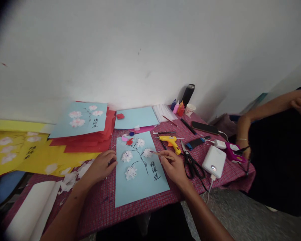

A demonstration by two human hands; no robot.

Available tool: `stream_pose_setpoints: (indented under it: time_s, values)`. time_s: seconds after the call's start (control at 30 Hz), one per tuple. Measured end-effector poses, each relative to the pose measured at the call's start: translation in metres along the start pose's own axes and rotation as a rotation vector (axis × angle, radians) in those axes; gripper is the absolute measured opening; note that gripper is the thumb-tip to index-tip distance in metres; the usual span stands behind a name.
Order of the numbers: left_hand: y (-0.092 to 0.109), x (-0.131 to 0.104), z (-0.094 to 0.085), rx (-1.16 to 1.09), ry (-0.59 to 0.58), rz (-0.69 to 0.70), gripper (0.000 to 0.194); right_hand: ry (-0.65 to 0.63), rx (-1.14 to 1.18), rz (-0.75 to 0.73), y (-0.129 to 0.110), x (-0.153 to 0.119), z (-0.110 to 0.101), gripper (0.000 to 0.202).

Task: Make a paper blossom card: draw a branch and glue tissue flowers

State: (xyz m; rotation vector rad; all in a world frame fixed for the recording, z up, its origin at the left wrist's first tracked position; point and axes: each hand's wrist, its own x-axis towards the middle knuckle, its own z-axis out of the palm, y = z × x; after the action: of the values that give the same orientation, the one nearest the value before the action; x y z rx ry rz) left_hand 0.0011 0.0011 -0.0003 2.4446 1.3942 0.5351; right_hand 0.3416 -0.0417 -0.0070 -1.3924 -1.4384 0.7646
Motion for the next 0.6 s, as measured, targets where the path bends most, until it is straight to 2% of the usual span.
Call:
stream_pose_setpoints:
  time_s: [0.1,0.33,0.5,0.6]
  values:
    - [0.0005,-0.0002,0.0001,0.008,0.004,-0.004,0.006,0.022,-0.006,-0.002,-0.0035,-0.0024,-0.0023,0.018]
    - [-0.0005,-0.0005,0.0004,0.014,0.000,0.013,0.006,-0.025,0.007,0.003,-0.0016,-0.0056,0.0000,0.020]
    - [-0.0018,-0.0001,0.0016,0.006,0.009,0.016,0.005,0.034,0.001,0.009,-0.0028,-0.0072,-0.0016,0.019]
    - [-0.0016,0.0001,0.0013,0.003,0.005,0.014,0.006,-0.014,0.001,0.002,-0.0042,-0.0064,0.0000,0.021]
